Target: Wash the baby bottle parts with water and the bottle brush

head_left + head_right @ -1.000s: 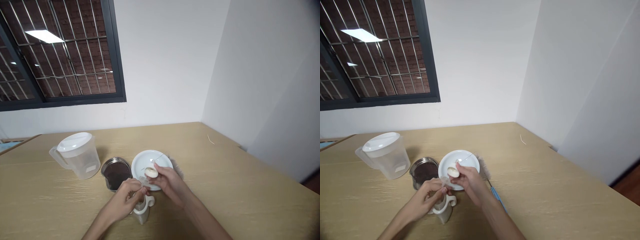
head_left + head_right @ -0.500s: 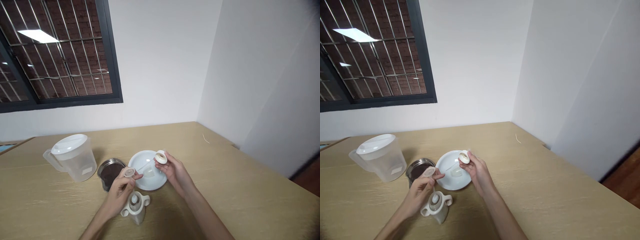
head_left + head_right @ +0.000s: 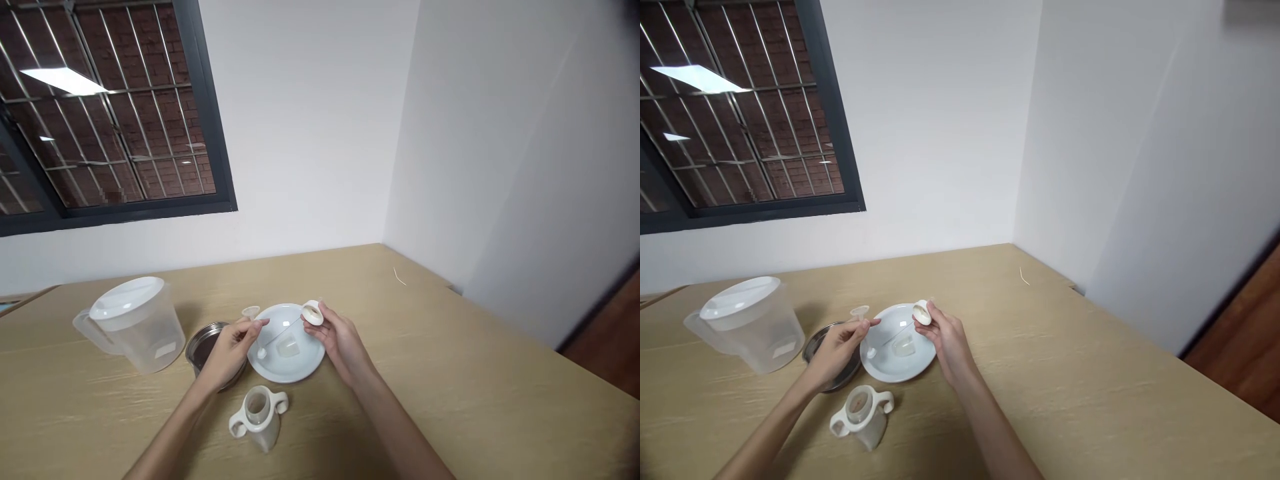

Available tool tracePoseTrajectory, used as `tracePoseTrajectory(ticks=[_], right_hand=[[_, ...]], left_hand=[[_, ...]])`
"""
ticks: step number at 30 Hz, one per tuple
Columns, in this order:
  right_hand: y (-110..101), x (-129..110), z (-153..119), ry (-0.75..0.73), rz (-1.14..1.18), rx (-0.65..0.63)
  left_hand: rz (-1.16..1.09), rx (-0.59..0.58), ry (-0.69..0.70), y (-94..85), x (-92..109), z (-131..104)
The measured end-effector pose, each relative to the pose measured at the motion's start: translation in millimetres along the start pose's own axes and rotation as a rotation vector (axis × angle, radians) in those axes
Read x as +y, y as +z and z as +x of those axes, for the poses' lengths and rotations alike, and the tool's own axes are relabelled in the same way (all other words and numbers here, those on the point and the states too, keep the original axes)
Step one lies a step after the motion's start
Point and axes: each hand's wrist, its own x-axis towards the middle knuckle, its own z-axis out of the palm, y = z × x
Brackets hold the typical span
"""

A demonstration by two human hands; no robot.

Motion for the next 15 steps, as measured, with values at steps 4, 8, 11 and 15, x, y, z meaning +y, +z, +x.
tracePoseTrajectory(ticks=[4,8,11,15], right_hand=[[-1,-1,-1,-0.024,-0.016,-0.002],[0,-4,-2,-0.032,-0.026,0.01],[0,-5,-2,-0.031,-0.018,0.022],[-1,-4,-1,-0.035,-0.022,0.034]], left_hand=[[0.164,-0.038,-0.104,8.2,-13,13],[0.303,-0.055,-0.149,13.9,-28,26],[0.391,-0.006,-0.164,17.3,-35,34],[0.511,0.084,-0.214,20.4,-35,39]])
